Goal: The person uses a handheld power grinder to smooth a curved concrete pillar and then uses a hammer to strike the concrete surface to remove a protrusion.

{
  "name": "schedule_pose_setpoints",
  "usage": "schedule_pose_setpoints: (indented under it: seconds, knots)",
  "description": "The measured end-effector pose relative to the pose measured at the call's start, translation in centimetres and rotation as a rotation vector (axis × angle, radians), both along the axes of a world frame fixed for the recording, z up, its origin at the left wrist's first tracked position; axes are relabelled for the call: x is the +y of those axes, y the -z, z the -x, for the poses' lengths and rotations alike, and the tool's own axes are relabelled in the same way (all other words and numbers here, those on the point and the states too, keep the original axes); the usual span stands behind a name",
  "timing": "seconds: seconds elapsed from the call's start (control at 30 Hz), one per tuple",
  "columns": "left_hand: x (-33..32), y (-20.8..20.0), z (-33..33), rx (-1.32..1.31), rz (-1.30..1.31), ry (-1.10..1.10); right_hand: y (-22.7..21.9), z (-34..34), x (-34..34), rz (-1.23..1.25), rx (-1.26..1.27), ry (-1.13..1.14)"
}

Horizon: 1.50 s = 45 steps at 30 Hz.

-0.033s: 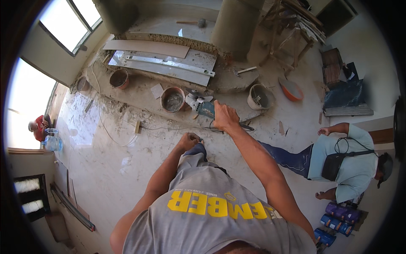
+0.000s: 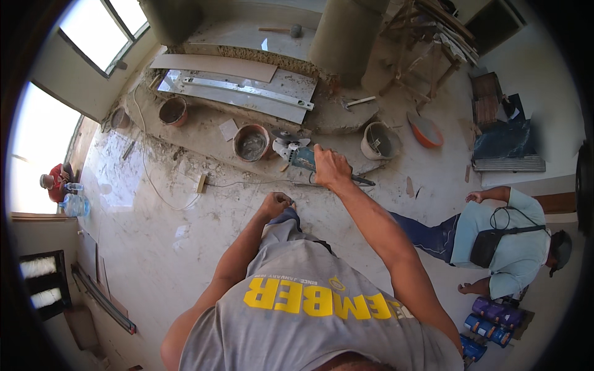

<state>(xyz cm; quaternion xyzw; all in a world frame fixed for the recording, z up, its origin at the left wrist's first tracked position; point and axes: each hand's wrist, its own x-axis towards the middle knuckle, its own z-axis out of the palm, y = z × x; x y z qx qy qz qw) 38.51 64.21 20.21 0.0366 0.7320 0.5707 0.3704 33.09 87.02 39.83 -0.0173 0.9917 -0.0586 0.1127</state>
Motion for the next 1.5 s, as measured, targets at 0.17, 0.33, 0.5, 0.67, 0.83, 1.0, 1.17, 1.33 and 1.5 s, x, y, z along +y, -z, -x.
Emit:
schedule_pose_setpoints:
  seconds: [0.17, 0.33, 0.5, 0.67, 0.83, 1.0, 1.17, 1.33, 1.5]
  knots:
    - [5.7, 1.9, -1.0, 0.152, 0.063, -0.104, 0.9, 3.4, 6.9, -0.102, -0.015, -0.165]
    - [9.8, 2.8, -0.4, 0.338, 0.449, -0.308, -1.3, 5.5, 11.5, 0.018, -0.288, -0.081]
    - [15.3, 2.4, -0.1, 0.355, 0.616, -0.191, -3.4, 4.6, 18.1, 0.204, -0.219, -0.035]
    - [24.3, 4.4, -3.1, 0.27, 0.744, 0.076, -9.8, 3.3, 24.4, 0.52, -0.163, -0.033]
    - [32.6, 5.3, -5.7, 0.144, 0.668, 0.051, -14.8, 1.3, 33.4, 0.851, -0.215, 0.121]
    - [32.6, 8.6, -6.4, 0.174, 0.843, 0.03, -21.3, -0.9, 40.3, 1.033, -0.027, 0.249]
    - [27.6, 7.4, -8.3, 0.27, 0.669, -0.145, -24.7, -2.2, 47.4, 1.132, 0.259, 0.345]
    - [23.8, 1.7, -11.7, 0.446, 0.435, -0.527, -24.6, -0.3, 51.4, 1.083, 0.313, 0.261]
    - [24.5, -2.9, -13.1, 0.448, 0.517, -0.729, -21.7, 6.5, 49.8, 0.88, 0.081, 0.147]
